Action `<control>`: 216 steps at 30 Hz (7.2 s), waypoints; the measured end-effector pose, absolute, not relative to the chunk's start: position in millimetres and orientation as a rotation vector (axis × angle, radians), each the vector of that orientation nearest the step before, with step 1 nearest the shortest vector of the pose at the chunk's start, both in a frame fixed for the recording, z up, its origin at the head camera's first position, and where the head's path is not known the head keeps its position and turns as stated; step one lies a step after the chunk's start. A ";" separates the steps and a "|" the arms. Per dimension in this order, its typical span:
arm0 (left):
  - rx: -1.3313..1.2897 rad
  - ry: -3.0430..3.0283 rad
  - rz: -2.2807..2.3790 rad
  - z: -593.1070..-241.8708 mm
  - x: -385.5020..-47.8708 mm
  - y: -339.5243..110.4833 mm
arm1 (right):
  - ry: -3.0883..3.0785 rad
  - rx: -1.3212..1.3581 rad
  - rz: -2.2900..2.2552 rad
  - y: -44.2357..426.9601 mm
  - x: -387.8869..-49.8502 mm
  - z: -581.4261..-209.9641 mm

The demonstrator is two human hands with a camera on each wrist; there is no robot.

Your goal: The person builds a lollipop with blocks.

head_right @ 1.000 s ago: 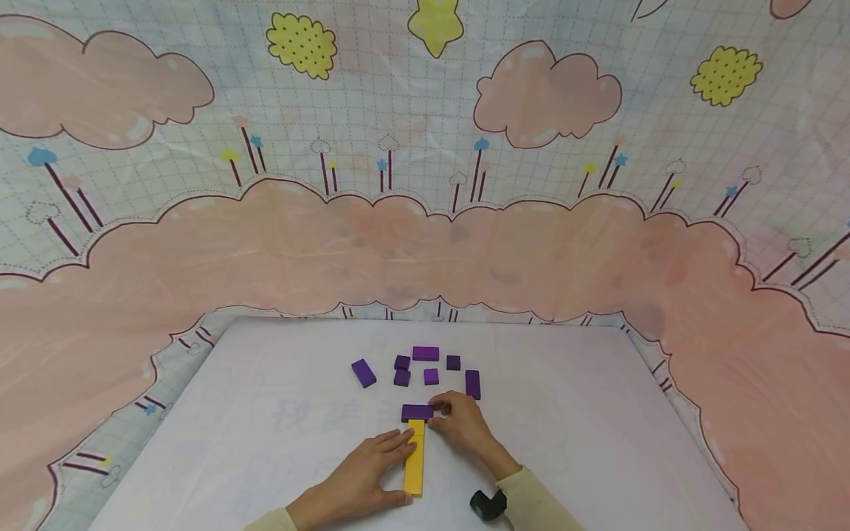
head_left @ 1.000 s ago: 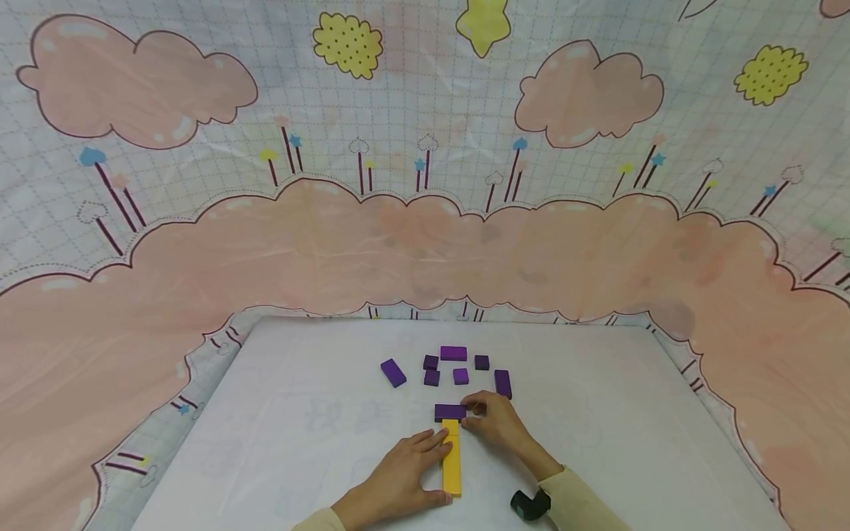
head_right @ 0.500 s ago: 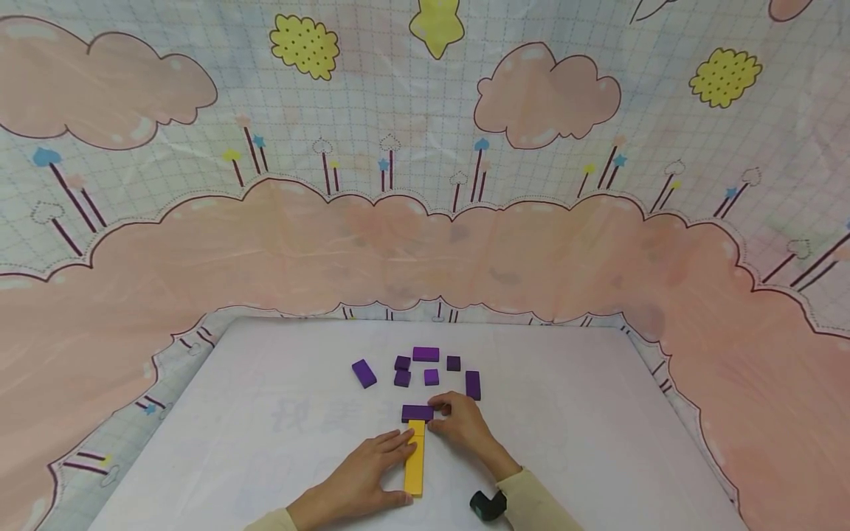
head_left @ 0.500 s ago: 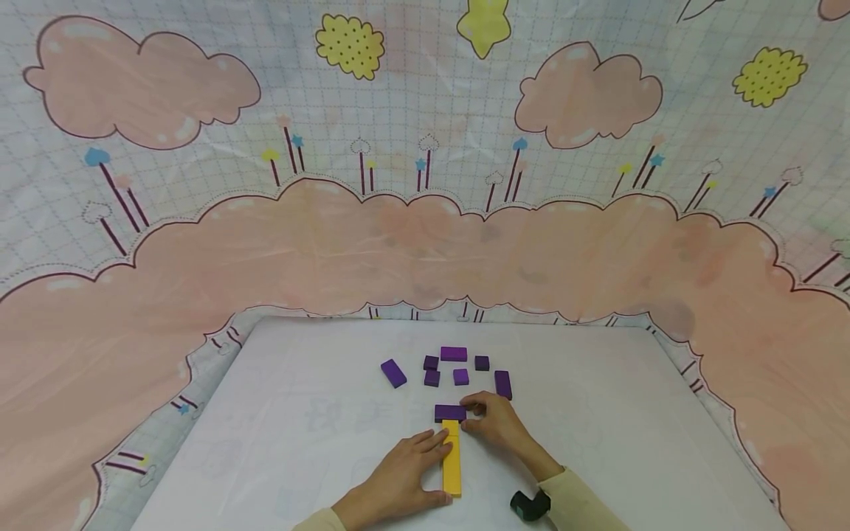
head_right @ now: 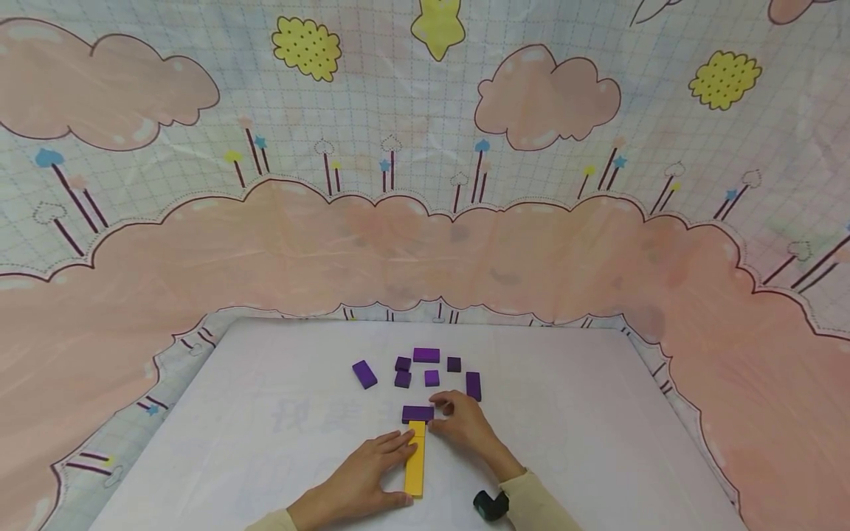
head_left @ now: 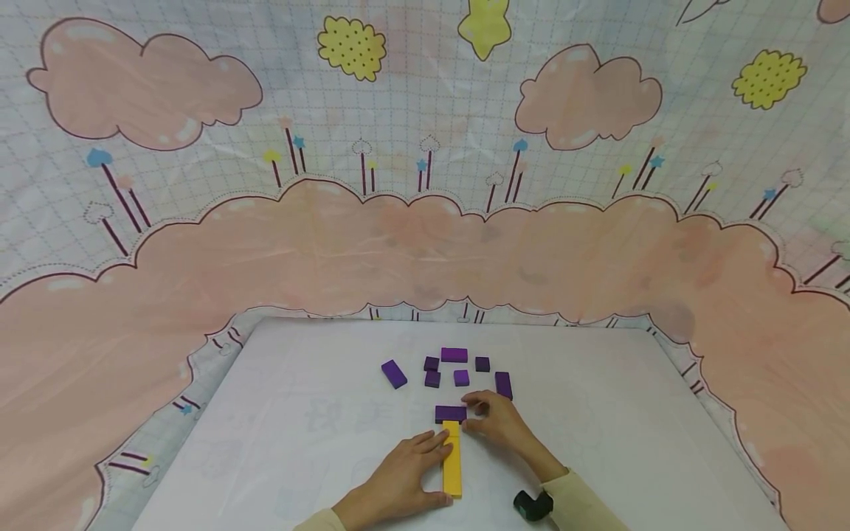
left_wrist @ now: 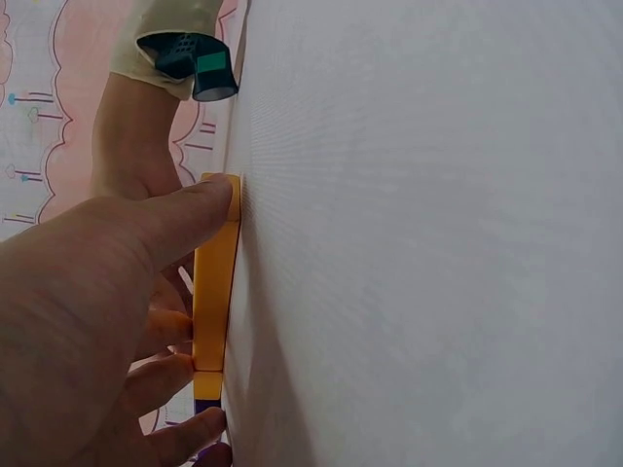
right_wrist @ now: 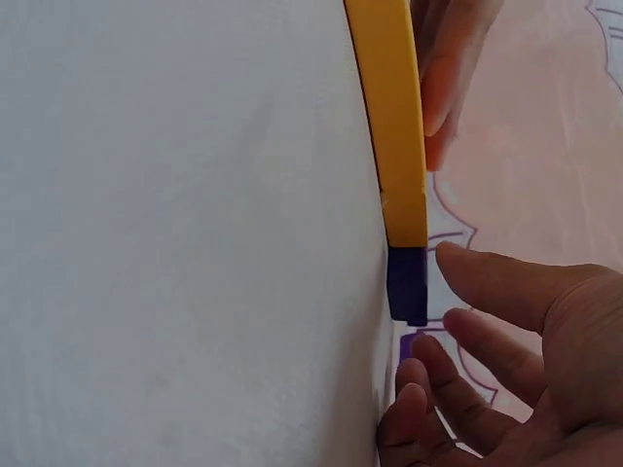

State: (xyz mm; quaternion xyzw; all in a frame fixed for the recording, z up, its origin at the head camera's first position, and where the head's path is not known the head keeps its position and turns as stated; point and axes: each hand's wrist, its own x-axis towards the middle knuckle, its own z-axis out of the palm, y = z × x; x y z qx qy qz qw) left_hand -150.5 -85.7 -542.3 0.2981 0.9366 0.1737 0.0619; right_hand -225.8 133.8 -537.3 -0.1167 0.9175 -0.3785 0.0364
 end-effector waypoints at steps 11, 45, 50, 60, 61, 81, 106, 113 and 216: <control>0.898 2.813 0.541 -541.5 -150.7 -86.0 | 2.802 -0.333 -1.245 141.6 -225.6 -528.1; 0.920 2.806 0.548 -538.9 -153.6 -88.1 | 2.770 -0.305 -1.438 115.6 -256.6 -506.7; 0.913 2.789 0.552 -537.1 -153.0 -88.2 | 2.743 -0.296 -1.455 110.3 -261.7 -510.1; 0.931 2.806 0.556 -540.2 -153.0 -88.9 | 2.696 -0.282 -1.446 101.5 -269.3 -520.3; 0.933 2.809 0.553 -540.3 -152.6 -88.9 | 2.696 -0.288 -1.449 100.8 -270.0 -521.6; 0.899 2.774 0.568 -540.4 -153.9 -90.2 | 2.756 -0.268 -1.361 85.1 -285.1 -532.7; 0.918 2.780 0.553 -544.2 -156.5 -92.9 | 2.889 -0.366 -1.170 72.9 -292.0 -537.1; 0.940 2.783 0.554 -544.3 -157.3 -93.7 | 2.883 -0.335 -1.151 72.9 -290.8 -536.2; 0.939 2.797 0.573 -545.9 -156.8 -94.3 | 2.832 -0.473 -1.253 102.0 -249.2 -537.6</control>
